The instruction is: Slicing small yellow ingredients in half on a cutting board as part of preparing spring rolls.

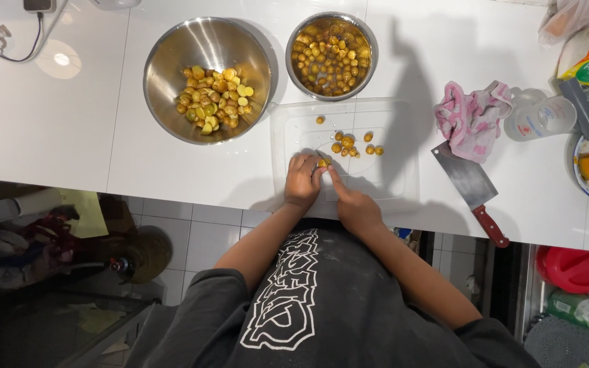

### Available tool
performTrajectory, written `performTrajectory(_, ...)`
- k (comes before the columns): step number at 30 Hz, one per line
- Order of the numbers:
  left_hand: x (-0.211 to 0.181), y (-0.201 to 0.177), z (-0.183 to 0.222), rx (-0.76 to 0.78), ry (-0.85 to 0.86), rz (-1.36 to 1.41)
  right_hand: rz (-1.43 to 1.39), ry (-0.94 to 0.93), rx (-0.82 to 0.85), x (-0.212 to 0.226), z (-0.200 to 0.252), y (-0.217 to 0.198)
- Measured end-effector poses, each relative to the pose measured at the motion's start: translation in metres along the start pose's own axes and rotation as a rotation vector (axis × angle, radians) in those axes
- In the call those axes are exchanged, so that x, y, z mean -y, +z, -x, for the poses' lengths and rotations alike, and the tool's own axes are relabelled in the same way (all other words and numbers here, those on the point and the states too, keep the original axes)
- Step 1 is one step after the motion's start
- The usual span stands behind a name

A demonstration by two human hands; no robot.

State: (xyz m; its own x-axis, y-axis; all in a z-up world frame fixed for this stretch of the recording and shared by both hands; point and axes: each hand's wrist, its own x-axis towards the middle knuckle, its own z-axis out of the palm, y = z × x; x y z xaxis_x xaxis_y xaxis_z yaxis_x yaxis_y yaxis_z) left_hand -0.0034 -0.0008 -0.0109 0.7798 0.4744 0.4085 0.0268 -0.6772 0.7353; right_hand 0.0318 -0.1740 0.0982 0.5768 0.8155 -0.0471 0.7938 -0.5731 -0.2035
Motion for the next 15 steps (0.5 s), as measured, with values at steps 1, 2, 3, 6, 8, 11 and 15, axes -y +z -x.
performTrajectory(1,-0.002,-0.002,-0.001,-0.001,0.0,-0.003,-0.002,-0.002,-0.001,0.004,0.002,-0.007)
performTrajectory(2,-0.004,-0.004,-0.001,0.015,-0.017,-0.011,-0.096,0.052,0.075,0.007,0.004,-0.014)
performTrajectory(3,-0.007,-0.004,-0.002,0.032,-0.034,-0.014,-0.187,0.109,0.152,0.01,0.006,-0.022)
performTrajectory(6,-0.006,-0.005,-0.002,0.054,-0.042,-0.018,-0.147,0.111,0.202,0.007,0.006,-0.019)
performTrajectory(8,-0.006,-0.005,-0.002,0.054,-0.035,-0.009,-0.173,0.15,0.251,0.002,0.003,-0.013)
performTrajectory(11,-0.004,-0.006,-0.003,0.058,-0.029,-0.008,-0.278,0.22,0.315,-0.001,-0.002,-0.022)
performTrajectory(15,-0.009,-0.008,-0.001,0.086,-0.061,-0.028,-0.233,0.093,0.151,-0.002,0.016,-0.017)
